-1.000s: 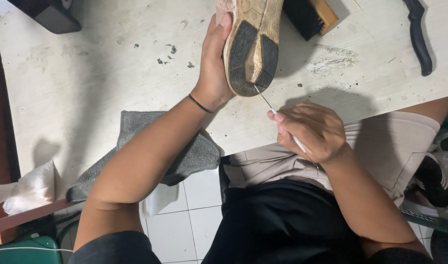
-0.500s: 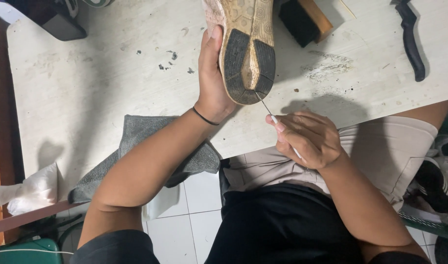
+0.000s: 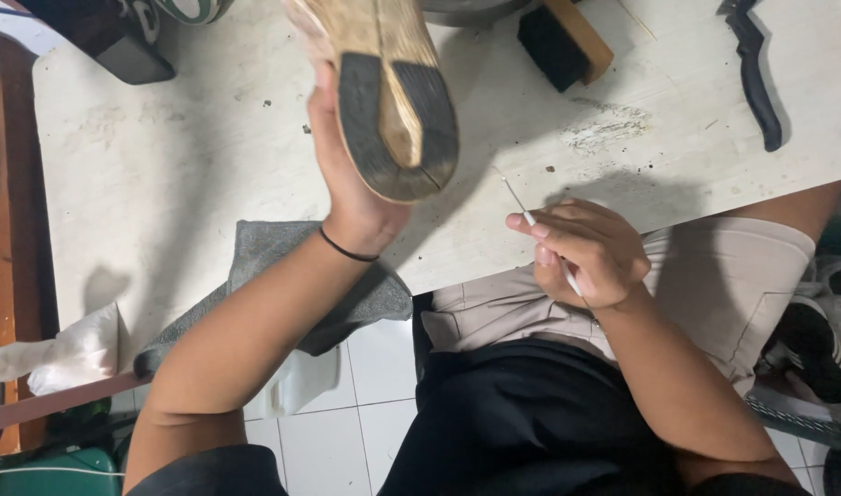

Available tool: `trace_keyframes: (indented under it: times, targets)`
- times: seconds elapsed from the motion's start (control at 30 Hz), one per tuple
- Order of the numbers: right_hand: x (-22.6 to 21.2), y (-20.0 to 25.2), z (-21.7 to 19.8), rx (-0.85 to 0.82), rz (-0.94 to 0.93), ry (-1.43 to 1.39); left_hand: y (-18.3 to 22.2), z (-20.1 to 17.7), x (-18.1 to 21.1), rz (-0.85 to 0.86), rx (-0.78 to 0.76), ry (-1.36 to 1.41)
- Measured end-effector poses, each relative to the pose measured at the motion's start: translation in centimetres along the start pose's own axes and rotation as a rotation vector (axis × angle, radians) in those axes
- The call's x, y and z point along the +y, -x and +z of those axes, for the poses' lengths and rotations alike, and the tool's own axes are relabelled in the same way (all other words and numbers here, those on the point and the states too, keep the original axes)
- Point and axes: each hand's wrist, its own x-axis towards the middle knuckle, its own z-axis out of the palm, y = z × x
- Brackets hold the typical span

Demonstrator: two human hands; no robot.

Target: Applying glue to the sole of a shoe using a small applicator stick in preparation for repair.

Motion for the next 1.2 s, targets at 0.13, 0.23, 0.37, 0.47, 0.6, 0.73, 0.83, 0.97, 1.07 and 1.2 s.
trace_keyframes:
  times: [0.13,0.23,0.37,0.47,0.6,0.73,0.83,0.97,1.07,1.2]
  targets:
    - [-0.2,0.4,-0.4,-0.003,0.048,-0.042,1.1,-3.8,-2.1,-0.378,-0.024,0.182]
    - [0.0,0.5,-0.4,-0.049,0.008,-0.010,0.2,-4.3,-2.8,-0.412,-0.057,0.257]
    - [-0.1,-0.3,-0.3,-0.108,-0.024,0.003,0.0,-4.7,-3.7,-0.063,-0.293,-0.038]
    - [-0.1,-0.6,-0.1,-0.137,-0.056,0.012,-0.1,-5.0,-3.6,-0.005,-0.283,-0.092]
    - [-0.1,-0.6,-0.3,-0.144,-0.054,-0.028,0.0,-4.7,-3.4,-0.028,-0.248,-0.040]
    - [-0.3,-1.1,-0.5,-0.187,-0.035,-0.017,-0.2,-4.7,-3.6,-0.030,-0.246,-0.039]
    - [-0.5,-1.6,-0.3,-0.206,-0.033,-0.004,-0.3,-4.4,-3.3,-0.035,-0.252,-0.038]
    - [-0.3,-1.5,-0.2,-0.233,-0.051,0.030,-0.7,-4.1,-3.1,-0.064,-0.267,0.013]
    - [-0.2,-1.2,-0.2,-0.223,-0.061,0.034,-1.0,-3.8,-2.9,-0.148,-0.217,0.098]
    - [-0.1,-1.0,-0.2,-0.200,-0.061,0.028,-0.7,-3.3,-3.0,-0.023,-0.258,-0.043]
